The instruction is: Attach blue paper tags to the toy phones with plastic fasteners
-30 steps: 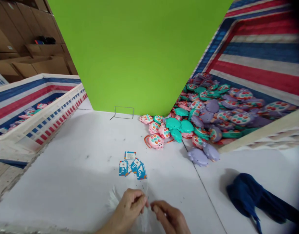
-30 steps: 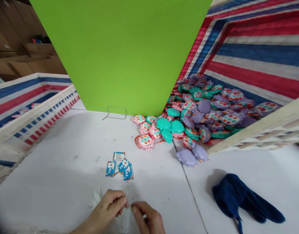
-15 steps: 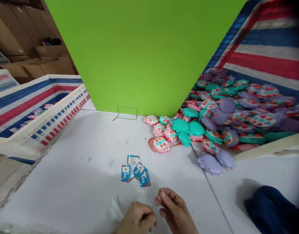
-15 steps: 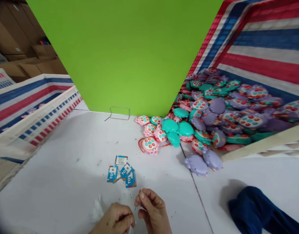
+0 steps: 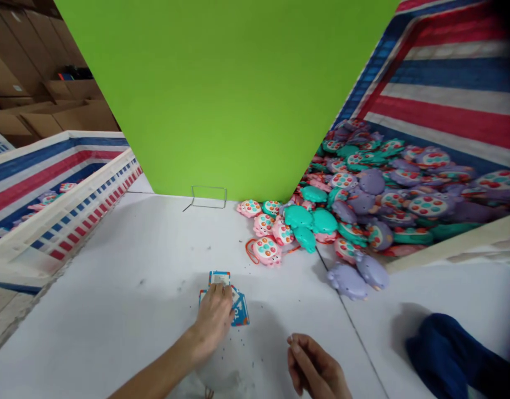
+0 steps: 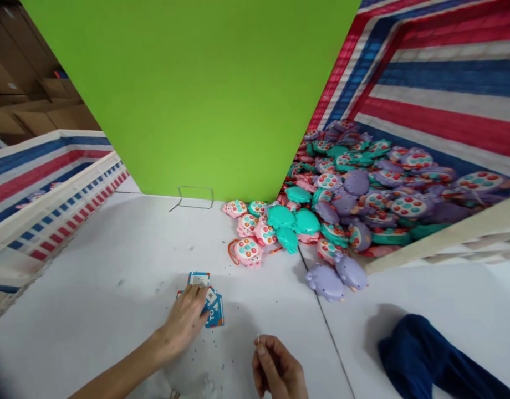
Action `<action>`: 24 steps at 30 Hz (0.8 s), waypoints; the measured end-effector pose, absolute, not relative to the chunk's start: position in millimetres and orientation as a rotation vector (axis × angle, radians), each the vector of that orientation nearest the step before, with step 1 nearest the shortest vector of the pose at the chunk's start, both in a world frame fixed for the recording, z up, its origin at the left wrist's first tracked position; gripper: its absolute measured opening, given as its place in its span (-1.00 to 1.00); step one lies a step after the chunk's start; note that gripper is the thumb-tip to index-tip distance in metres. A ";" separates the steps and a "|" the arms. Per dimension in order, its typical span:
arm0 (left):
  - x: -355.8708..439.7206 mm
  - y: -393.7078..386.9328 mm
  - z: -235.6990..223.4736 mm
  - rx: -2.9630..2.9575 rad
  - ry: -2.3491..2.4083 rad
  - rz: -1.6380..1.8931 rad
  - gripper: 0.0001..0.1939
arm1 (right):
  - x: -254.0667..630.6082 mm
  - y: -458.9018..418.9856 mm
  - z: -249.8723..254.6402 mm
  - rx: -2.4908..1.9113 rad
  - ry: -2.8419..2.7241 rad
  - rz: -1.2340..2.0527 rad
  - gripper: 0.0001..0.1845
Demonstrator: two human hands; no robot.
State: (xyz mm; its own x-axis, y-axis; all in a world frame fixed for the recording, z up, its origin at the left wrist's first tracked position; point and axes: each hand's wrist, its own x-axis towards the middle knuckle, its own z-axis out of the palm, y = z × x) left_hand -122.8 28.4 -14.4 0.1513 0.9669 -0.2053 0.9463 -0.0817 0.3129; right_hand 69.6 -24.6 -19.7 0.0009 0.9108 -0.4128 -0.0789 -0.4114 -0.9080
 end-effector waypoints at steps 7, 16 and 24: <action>-125.9 25.2 -18.2 2.072 1.851 0.132 -0.55 | 38.1 9.9 -32.8 -1.368 -1.247 1.518 -0.62; -126.1 18.2 -23.0 2.020 1.823 0.217 -0.49 | 3.3 43.7 -40.9 -1.382 -1.475 1.358 -0.85; -121.6 22.6 -16.7 1.891 1.728 0.428 -0.76 | 4.2 49.1 -28.1 -1.399 -1.426 1.402 -0.73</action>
State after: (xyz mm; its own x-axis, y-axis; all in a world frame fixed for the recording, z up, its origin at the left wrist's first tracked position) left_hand -121.6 22.6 -16.7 0.1279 0.9843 -0.1219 0.8135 -0.0339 0.5805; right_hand 4.2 49.1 -28.1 -0.1842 0.9615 -0.2041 0.2208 -0.1618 -0.9618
